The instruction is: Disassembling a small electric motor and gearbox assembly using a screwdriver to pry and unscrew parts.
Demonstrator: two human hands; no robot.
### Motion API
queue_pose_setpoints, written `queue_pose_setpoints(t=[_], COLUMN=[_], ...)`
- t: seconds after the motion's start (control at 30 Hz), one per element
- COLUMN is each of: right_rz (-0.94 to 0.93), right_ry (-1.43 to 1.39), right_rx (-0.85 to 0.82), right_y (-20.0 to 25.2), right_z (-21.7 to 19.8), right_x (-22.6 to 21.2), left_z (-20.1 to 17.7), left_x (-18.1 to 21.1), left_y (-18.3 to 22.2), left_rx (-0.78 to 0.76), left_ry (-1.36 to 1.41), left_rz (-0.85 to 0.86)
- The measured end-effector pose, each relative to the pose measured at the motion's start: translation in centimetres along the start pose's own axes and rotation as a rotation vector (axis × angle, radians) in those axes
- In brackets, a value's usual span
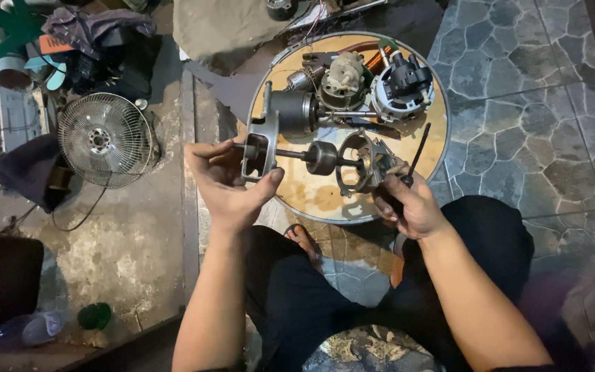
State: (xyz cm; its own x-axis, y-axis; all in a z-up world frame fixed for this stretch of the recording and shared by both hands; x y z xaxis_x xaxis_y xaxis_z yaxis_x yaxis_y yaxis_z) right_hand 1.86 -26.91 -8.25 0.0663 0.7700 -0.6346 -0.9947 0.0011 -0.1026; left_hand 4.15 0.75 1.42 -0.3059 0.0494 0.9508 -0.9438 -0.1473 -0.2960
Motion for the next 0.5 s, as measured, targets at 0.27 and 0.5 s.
queue_pose_setpoints(t=[0.27,0.5], right_rz=[-0.06,-0.063], right_ry=[0.107,0.131], right_rx=[-0.04,-0.067], right_y=[-1.8,-1.3], right_z=[-2.4,-4.4], right_x=[-1.6,-1.2], left_z=[-0.6,0.5], left_x=[-2.2,-7.8], left_y=[1.6,4.7], left_rx=[0.157,0.555], left_ry=[0.008,-0.02], left_rz=[-0.116,-0.241])
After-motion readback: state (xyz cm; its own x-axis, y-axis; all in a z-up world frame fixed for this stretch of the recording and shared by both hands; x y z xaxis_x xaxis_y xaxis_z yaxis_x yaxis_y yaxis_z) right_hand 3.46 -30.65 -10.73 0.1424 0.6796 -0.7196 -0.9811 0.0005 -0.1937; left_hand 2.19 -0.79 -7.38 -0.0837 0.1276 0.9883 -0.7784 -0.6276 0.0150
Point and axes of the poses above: each hand's wrist, its own y-axis away from the middle knuckle, its own z-axis out of the palm, x = y × z, the point moved 2 cm from there along -y, towards the middle knuckle, and after that the axes turned 15 degrees about -z, right-handed, at the moved point
